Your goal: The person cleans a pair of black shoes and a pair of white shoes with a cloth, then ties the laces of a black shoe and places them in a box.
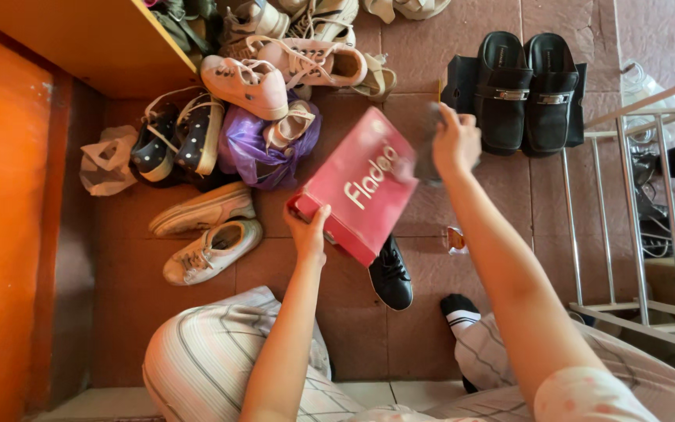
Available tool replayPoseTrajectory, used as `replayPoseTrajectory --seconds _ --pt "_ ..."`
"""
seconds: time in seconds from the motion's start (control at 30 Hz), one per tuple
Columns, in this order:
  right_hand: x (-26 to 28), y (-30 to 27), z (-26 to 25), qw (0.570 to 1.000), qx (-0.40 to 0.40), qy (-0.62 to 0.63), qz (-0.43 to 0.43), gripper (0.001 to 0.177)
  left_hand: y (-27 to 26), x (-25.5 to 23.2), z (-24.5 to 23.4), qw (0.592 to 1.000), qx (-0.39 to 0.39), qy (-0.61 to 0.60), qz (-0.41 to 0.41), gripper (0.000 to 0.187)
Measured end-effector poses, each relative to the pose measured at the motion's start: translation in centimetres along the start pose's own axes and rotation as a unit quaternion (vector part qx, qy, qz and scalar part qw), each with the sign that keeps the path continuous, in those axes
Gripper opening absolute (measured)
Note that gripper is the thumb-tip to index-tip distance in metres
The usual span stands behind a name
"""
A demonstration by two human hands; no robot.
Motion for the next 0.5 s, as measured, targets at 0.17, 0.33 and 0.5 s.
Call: replayPoseTrajectory --seconds 0.17,0.33,0.5 --pt "7.9 -8.3 -0.4 0.968 0.203 -0.037 -0.146 0.016 0.3 0.7 0.7 0.995 -0.07 -0.035 -0.06 0.086" --pt "7.5 -12.8 -1.9 0.959 0.179 0.08 -0.205 0.047 -0.2 -0.3 -0.3 0.994 -0.043 -0.052 -0.086 0.066" --pt "-4.1 -6.4 4.0 0.986 0.135 -0.102 -0.006 0.047 -0.5 -1.1 -1.8 0.997 -0.004 -0.043 -0.067 0.056"
Point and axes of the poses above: each hand's wrist, its own y-axis towards the middle knuckle, its own z-axis out of the palm, x = y × z, the point moved 3 cm from there along y, towards the middle knuckle, and after that the axes turned 10 degrees about z, right-handed, at the moved point
